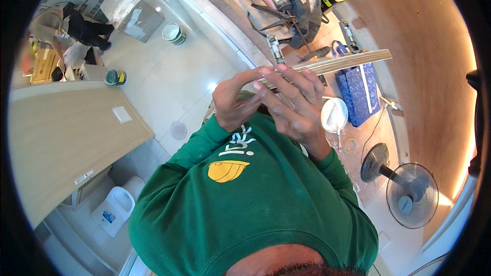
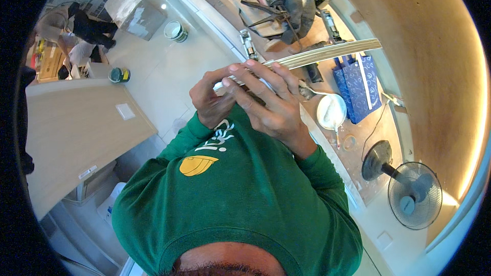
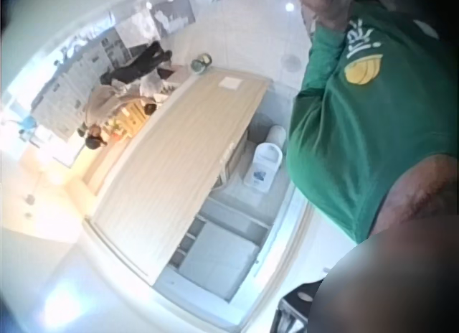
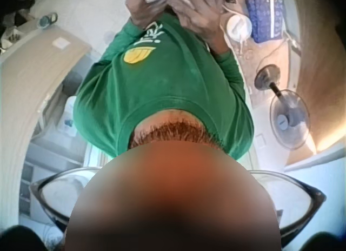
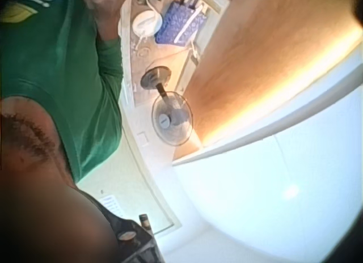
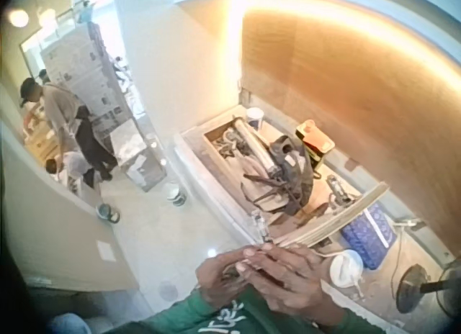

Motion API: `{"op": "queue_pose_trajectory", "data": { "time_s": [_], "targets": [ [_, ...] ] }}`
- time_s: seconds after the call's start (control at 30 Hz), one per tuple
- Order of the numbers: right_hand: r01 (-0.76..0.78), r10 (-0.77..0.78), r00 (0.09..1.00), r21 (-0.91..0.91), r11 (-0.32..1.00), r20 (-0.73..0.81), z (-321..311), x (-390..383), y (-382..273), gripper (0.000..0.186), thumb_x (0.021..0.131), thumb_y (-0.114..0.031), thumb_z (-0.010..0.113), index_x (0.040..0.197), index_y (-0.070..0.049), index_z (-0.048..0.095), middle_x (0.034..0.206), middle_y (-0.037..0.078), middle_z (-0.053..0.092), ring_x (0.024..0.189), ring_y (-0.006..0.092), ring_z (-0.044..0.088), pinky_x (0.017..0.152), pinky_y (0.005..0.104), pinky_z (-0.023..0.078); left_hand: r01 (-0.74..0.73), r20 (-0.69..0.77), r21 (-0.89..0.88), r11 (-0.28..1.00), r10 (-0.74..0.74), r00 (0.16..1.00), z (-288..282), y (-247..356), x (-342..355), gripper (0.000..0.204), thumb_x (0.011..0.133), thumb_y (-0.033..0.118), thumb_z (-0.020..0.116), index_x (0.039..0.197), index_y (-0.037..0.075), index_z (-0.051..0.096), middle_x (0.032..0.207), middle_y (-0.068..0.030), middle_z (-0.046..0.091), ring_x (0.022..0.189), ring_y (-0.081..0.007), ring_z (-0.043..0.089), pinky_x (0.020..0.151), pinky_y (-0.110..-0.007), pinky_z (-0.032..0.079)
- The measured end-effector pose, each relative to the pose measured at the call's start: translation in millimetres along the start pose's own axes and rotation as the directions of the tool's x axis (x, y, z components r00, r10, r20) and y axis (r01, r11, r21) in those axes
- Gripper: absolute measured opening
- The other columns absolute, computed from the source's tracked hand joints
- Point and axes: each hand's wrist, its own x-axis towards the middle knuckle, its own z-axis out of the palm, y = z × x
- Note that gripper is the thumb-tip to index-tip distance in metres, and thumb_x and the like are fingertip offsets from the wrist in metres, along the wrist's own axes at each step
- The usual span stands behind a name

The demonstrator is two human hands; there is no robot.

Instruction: The person uses a cordless drill to attach cabinet doors to wall-mounted cabinets in a bathroom. They repeatedly open and close the doors to check alignment and secure the hinges. The person also handles a white cabinet door and a metal hinge.

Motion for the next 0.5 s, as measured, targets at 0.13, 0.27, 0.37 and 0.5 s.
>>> {"op": "queue_pose_trajectory", "data": {
  "time_s": [0.13, 0.27, 0.37, 0.5],
  "targets": [
    [0.039, -0.039, 0.999, 0.022, 0.999, 0.017, -4, 1, 6, 0.045, 0.09, -0.015, 0.079, 0.134, -0.025, 0.08, 0.153, -0.002, 0.069, 0.143, 0.0204, 0.06, 0.126, 0.0454, 0.037, 0.005, -0.005, -0.043, 0.999, -0.005, 1.0, 1, -2, -3, 0.041, 0.09, 0.007, 0.088, 0.128, 0.001, 0.073, 0.121, -0.0167, 0.082, 0.103, -0.0309, 0.082, 0.084, -0.037, 0.065],
    [0.022, -0.016, 0.999, 0.126, 0.992, -0.046, -7, 0, 12, 0.045, 0.087, -0.014, 0.081, 0.131, -0.024, 0.081, 0.15, -0.001, 0.071, 0.143, 0.0216, 0.061, 0.122, 0.0465, 0.043, -0.084, -0.053, -0.153, 0.985, 0.076, 0.996, 9, -7, -3, 0.051, 0.092, 0.005, 0.088, 0.138, 0.005, 0.065, 0.125, -0.0249, 0.078, 0.108, -0.0375, 0.081, 0.087, -0.042, 0.067],
    [-0.09, 0.08, 0.953, -0.022, 0.996, -0.293, -22, -3, 36, 0.043, 0.086, -0.013, 0.084, 0.128, -0.014, 0.08, 0.14, 0.007, 0.074, 0.133, 0.0264, 0.065, 0.115, 0.0472, 0.05, -0.237, -0.072, -0.118, 0.964, 0.23, 0.971, 14, -10, 0, 0.059, 0.088, -0.006, 0.087, 0.139, 0.009, 0.061, 0.126, -0.0284, 0.076, 0.108, -0.0423, 0.08, 0.085, -0.046, 0.069],
    [-0.383, 0.284, 0.735, -0.031, 0.923, -0.615, -52, -2, 92, 0.035, 0.095, -0.013, 0.08, 0.128, -0.005, 0.074, 0.13, 0.012, 0.075, 0.121, 0.0314, 0.067, 0.104, 0.0447, 0.054, -0.238, 0.012, -0.037, 0.97, 0.239, 0.971, 7, -5, 2, 0.057, 0.09, -0.007, 0.084, 0.138, 0.008, 0.058, 0.125, -0.0288, 0.076, 0.107, -0.0416, 0.081, 0.086, -0.045, 0.07]
  ]
}}
